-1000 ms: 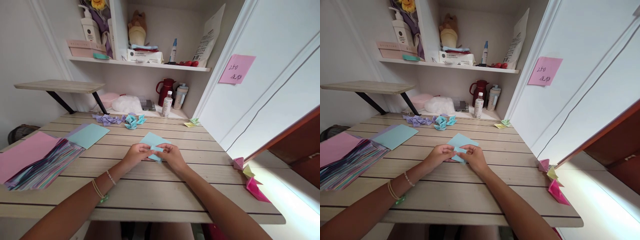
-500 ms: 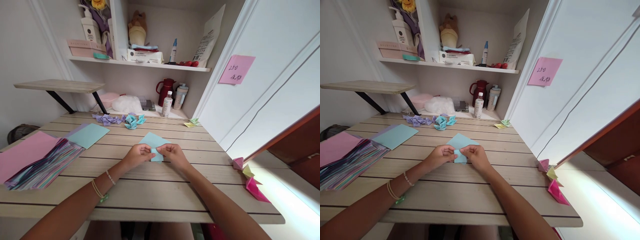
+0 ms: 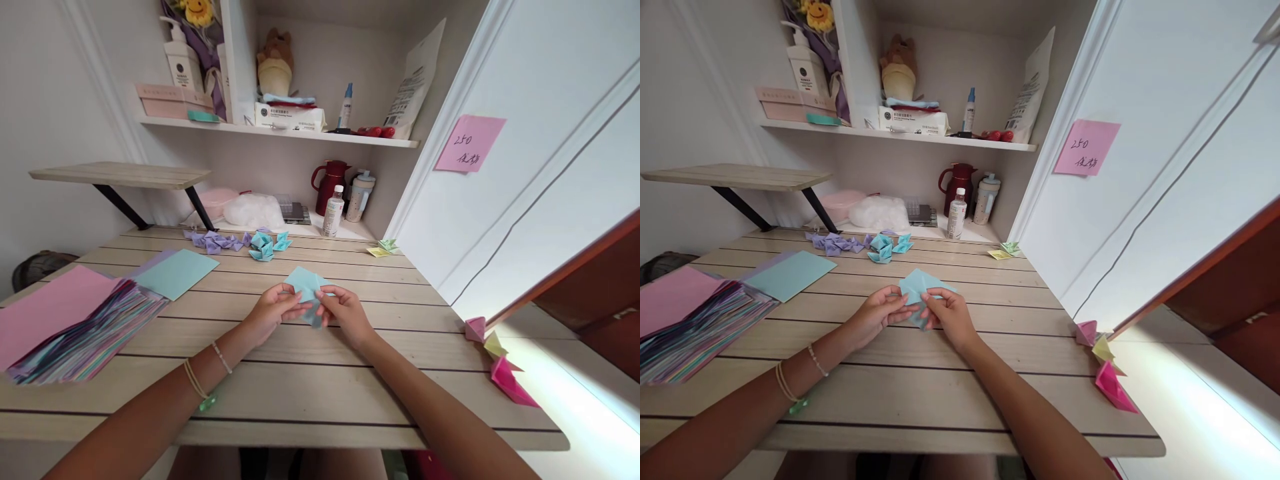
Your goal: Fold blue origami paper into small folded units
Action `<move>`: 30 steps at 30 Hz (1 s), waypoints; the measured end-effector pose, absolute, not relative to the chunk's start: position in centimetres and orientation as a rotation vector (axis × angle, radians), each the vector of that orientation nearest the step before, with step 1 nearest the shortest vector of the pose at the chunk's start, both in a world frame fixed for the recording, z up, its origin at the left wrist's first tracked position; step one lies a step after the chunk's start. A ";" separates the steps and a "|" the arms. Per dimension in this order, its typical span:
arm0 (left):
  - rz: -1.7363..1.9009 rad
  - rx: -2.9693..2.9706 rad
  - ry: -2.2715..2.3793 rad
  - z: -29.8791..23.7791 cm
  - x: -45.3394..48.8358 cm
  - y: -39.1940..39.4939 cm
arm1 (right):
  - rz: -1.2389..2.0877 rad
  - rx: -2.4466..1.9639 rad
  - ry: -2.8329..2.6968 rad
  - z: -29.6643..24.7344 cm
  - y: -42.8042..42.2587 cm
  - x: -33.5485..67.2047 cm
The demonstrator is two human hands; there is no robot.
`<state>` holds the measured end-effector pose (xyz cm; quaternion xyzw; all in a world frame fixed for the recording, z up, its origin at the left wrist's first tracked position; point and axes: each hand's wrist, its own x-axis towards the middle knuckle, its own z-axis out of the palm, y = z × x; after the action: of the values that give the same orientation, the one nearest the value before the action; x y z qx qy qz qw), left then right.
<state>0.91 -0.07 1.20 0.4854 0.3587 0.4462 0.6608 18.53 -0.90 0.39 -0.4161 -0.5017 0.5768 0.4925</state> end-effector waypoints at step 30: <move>1.195 1.215 0.966 0.6 1.1 0.5 | 1.336 -0.924 -1.146 -0.1 -0.8 18.3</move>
<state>1.09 0.47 0.58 0.5149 0.4095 0.5063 0.5576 18.33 -0.80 -0.09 -0.3897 -0.4832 0.5634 0.5452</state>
